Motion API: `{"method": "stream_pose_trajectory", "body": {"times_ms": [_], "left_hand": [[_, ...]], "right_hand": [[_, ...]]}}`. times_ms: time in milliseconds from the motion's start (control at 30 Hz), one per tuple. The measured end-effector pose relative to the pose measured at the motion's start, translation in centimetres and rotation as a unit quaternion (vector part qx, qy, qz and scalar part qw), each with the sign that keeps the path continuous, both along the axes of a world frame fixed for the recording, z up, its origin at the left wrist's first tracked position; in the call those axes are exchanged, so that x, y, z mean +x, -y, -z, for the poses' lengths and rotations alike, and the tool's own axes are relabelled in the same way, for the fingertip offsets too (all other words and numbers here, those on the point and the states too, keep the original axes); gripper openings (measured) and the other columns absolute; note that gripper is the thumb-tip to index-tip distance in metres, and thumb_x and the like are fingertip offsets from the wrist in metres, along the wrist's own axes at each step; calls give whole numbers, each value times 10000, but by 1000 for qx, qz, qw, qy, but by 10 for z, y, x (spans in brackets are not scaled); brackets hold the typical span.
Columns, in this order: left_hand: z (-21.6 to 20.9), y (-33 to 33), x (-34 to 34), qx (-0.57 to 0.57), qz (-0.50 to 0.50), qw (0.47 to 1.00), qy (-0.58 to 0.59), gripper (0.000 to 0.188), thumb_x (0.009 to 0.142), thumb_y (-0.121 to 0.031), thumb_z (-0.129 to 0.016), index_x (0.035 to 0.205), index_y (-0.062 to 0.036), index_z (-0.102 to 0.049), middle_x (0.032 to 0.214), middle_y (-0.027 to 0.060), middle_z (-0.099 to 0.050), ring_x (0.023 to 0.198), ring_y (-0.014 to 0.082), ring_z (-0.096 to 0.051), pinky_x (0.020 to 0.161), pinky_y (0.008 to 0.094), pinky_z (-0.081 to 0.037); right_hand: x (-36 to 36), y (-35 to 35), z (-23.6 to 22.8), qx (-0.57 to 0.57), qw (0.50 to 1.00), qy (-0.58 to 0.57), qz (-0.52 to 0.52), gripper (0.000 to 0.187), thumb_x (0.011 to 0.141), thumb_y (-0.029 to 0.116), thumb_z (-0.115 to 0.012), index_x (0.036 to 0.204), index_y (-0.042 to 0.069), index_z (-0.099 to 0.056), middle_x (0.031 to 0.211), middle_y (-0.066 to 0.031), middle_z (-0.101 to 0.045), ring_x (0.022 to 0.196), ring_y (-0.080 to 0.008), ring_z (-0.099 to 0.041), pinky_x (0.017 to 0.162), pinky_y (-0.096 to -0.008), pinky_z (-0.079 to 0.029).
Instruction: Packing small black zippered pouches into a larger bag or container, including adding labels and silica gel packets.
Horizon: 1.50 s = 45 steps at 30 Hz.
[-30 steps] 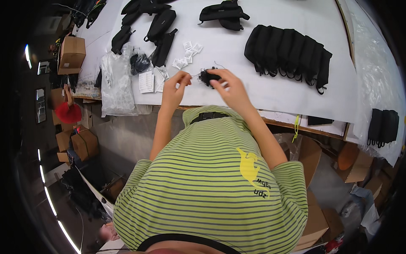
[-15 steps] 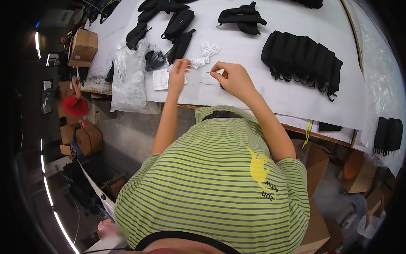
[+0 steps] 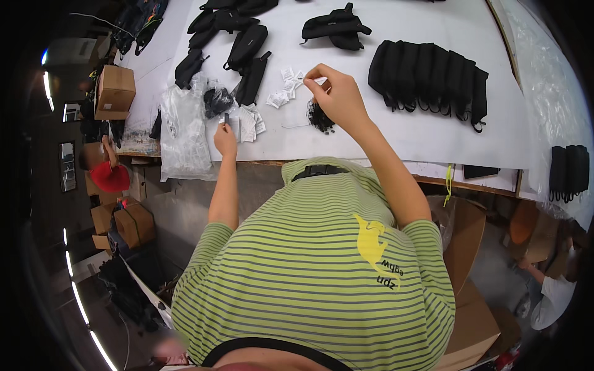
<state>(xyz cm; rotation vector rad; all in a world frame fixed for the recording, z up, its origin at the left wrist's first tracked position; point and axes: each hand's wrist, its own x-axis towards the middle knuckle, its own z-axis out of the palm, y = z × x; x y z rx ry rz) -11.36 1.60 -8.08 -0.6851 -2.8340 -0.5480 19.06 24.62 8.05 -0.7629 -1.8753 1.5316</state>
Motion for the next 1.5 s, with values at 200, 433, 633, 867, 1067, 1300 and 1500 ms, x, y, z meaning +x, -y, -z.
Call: {"method": "stream_pose_trajectory", "body": {"times_ms": [200, 433, 633, 867, 1067, 1300, 1500], "left_hand": [[-43, -18, 79, 92, 260, 961, 7, 81, 766, -70, -606, 832, -51, -564, 791, 119, -604, 755, 307, -600, 659, 380, -464], [0, -29, 160, 85, 143, 884, 437, 240, 774, -65, -639, 985, -34, -527, 781, 132, -618, 712, 339, -581, 649, 383, -455], [-1, -32, 174, -5, 350, 936, 35, 349, 718, -134, -688, 1039, -83, -561, 953, 110, -542, 900, 309, -518, 762, 375, -431], [-33, -46, 172, 72, 293, 941, 155, 235, 797, -92, -641, 1024, -37, -614, 861, 86, -630, 748, 214, -610, 677, 310, -491], [-131, -83, 215, 245, 294, 826, 413, 243, 820, -52, -615, 1062, -45, -639, 808, 69, -661, 716, 113, -632, 682, 237, -501], [-139, -90, 231, 230, 313, 826, 408, 258, 814, -54, -611, 1070, -60, -647, 878, 92, -686, 765, 148, -667, 696, 249, -522], [-144, -93, 232, 159, 365, 865, 306, 261, 809, -37, -622, 1069, -49, -647, 896, 98, -686, 765, 145, -667, 703, 245, -516]], "right_hand": [[34, 4, 36, -71, 993, -79, 58, 102, 838, 114, -611, 840, 15, -585, 614, 52, -454, 558, -33, -383, 534, -184, -325], [63, 32, 54, -162, 984, 42, 61, 149, 811, 174, -669, 829, 27, -670, 511, 99, -296, 485, -13, -226, 454, -224, -157], [66, 35, 55, -192, 978, 68, 37, 151, 816, 175, -664, 825, 24, -655, 495, 105, -286, 468, -11, -219, 450, -226, -155], [54, 52, 35, -167, 985, 42, 32, 132, 829, 115, -630, 763, 12, -581, 480, 100, -285, 469, -12, -199, 463, -226, -145], [45, 52, 19, -27, 995, 87, 28, 149, 824, 107, -611, 746, -2, -546, 423, 33, -273, 425, -43, -212, 431, -252, -179], [48, 47, 21, -9, 996, 91, 23, 142, 814, 95, -605, 739, -3, -536, 418, 7, -272, 420, -62, -215, 424, -262, -191], [51, 42, 26, -27, 992, 126, 13, 157, 821, 118, -617, 777, -5, -531, 422, 8, -292, 428, -64, -222, 427, -265, -189]]}}
